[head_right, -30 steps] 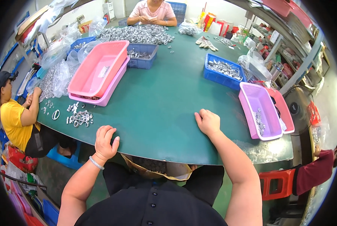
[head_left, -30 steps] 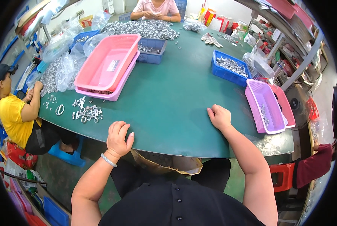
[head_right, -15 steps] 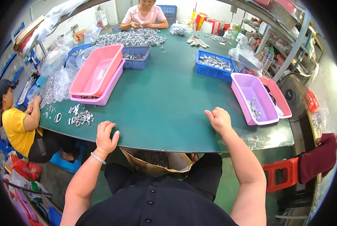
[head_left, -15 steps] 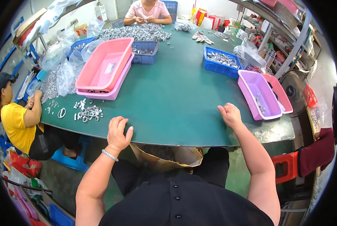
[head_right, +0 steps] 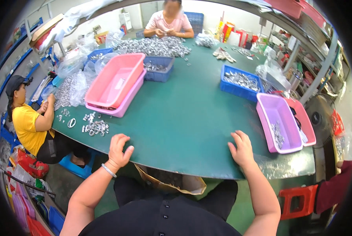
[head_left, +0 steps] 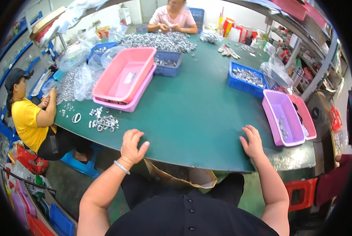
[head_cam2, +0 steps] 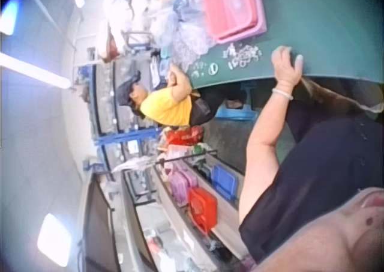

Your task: The person sorts small snowflake-shaped metal parts by hand on a bench, placing them into a bag held in their lap, then clears the bench with a cloth and walks to another station.

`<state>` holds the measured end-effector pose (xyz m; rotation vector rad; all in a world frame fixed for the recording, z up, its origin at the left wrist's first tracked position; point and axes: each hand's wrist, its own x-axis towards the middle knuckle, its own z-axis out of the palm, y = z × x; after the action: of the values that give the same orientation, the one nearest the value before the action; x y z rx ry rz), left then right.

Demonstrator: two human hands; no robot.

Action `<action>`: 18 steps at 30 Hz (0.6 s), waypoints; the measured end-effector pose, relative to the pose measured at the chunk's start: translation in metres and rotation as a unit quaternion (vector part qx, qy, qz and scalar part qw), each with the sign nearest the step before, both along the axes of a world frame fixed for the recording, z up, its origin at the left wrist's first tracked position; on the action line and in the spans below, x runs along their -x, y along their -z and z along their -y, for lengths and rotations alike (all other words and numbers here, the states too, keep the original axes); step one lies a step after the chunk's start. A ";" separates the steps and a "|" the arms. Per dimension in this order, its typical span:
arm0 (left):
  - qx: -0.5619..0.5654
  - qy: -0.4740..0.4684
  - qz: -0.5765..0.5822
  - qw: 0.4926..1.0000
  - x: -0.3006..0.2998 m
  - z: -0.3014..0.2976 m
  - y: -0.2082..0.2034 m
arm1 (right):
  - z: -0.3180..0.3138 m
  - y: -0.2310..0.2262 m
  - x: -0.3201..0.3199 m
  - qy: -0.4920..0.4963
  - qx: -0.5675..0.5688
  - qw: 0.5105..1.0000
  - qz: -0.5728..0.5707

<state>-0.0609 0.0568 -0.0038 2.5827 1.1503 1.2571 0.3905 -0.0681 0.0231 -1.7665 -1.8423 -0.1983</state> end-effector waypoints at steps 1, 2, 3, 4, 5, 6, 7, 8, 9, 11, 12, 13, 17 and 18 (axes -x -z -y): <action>-0.005 0.005 -0.006 1.000 -0.003 0.000 0.000 | 0.004 0.003 -0.004 0.004 -0.003 1.000 0.008; -0.003 0.009 -0.004 1.000 -0.006 0.000 -0.003 | 0.009 0.007 -0.008 0.015 -0.004 1.000 -0.001; -0.003 0.006 -0.006 1.000 -0.008 0.001 -0.003 | 0.013 0.011 -0.013 0.026 -0.002 1.000 -0.007; -0.003 0.004 -0.013 1.000 -0.008 0.001 -0.002 | 0.015 0.014 -0.016 0.038 0.003 0.999 -0.013; -0.003 0.001 -0.020 1.000 -0.008 0.001 -0.002 | 0.015 0.018 -0.017 0.037 0.006 0.999 -0.021; -0.004 -0.002 -0.024 1.000 -0.008 0.001 -0.001 | 0.016 0.020 -0.017 0.039 0.013 0.999 -0.029; -0.006 -0.004 -0.028 1.000 -0.007 0.002 -0.001 | 0.016 0.022 -0.017 0.042 0.020 0.998 -0.037; -0.008 -0.006 -0.032 0.999 -0.007 0.002 -0.001 | 0.014 0.023 -0.018 0.037 0.044 0.998 -0.037; -0.005 -0.006 -0.034 0.999 -0.006 0.002 -0.001 | 0.013 0.024 -0.017 0.037 0.045 0.998 -0.033; -0.005 -0.006 -0.034 0.999 -0.007 0.003 -0.002 | 0.012 0.022 -0.016 0.040 0.047 0.998 -0.024; -0.005 -0.006 -0.036 0.999 -0.007 0.003 -0.002 | 0.013 0.021 -0.017 0.045 0.050 0.997 -0.028; -0.006 -0.006 -0.038 0.999 -0.008 0.003 -0.002 | 0.012 0.021 -0.017 0.048 0.049 0.997 -0.031; -0.009 -0.004 -0.045 0.999 -0.009 0.002 -0.003 | 0.011 0.021 -0.017 0.057 0.054 0.995 -0.054; -0.008 -0.003 -0.047 0.999 -0.009 0.002 -0.004 | 0.011 0.020 -0.017 0.057 0.055 0.995 -0.054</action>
<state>-0.0519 0.0548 -0.0001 2.6769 1.1698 1.1625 0.4070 -0.0790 0.0026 -1.9219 -1.7059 -0.0439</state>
